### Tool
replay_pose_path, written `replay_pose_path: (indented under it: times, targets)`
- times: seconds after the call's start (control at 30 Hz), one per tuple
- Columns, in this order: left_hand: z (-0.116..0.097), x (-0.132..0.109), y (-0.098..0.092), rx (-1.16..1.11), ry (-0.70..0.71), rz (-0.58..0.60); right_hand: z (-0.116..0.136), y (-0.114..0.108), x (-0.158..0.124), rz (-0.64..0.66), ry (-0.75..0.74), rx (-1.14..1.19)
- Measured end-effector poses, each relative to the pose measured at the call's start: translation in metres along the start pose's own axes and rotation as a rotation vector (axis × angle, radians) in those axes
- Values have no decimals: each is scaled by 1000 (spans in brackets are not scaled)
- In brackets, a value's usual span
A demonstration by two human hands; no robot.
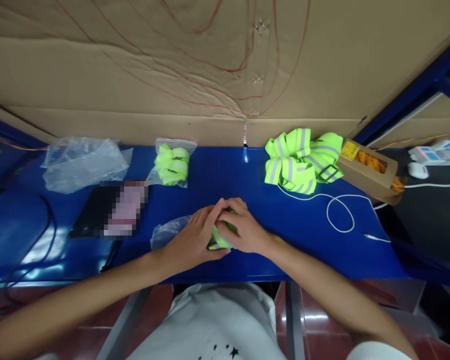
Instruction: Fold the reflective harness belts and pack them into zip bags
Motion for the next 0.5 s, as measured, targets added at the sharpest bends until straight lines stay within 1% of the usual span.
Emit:
replay_pose_path:
  times: [0.1,0.27,0.3,0.37,0.43,0.5]
  targets:
    - [-1,-1,-3,17,3,33,-2,1,-1,29,-15,-2]
    - [-8,-3,-10,2,18,66,-3,12,-5,156,-27,-26]
    - [-11,-2,-10,1,25,69,-2,14,-5,160,-27,-7]
    - [-17,3,-10,5,31,80,-1,15,-5,121,-9,56]
    - [-19,7,-10,7,19,90,-5,12,-3,70,56,99]
    - [-15,10,-11,-3,-2,97,-10,10,-2,94,125,115]
Point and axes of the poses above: each hand's wrist, its own x-axis towards the middle knuckle, its own y-axis out of the palm, z = x × y, the point moved 9 cm from there along x, towards the middle knuckle, and after that the axes turned 2 degrees about -z, right-handed, at the moved point
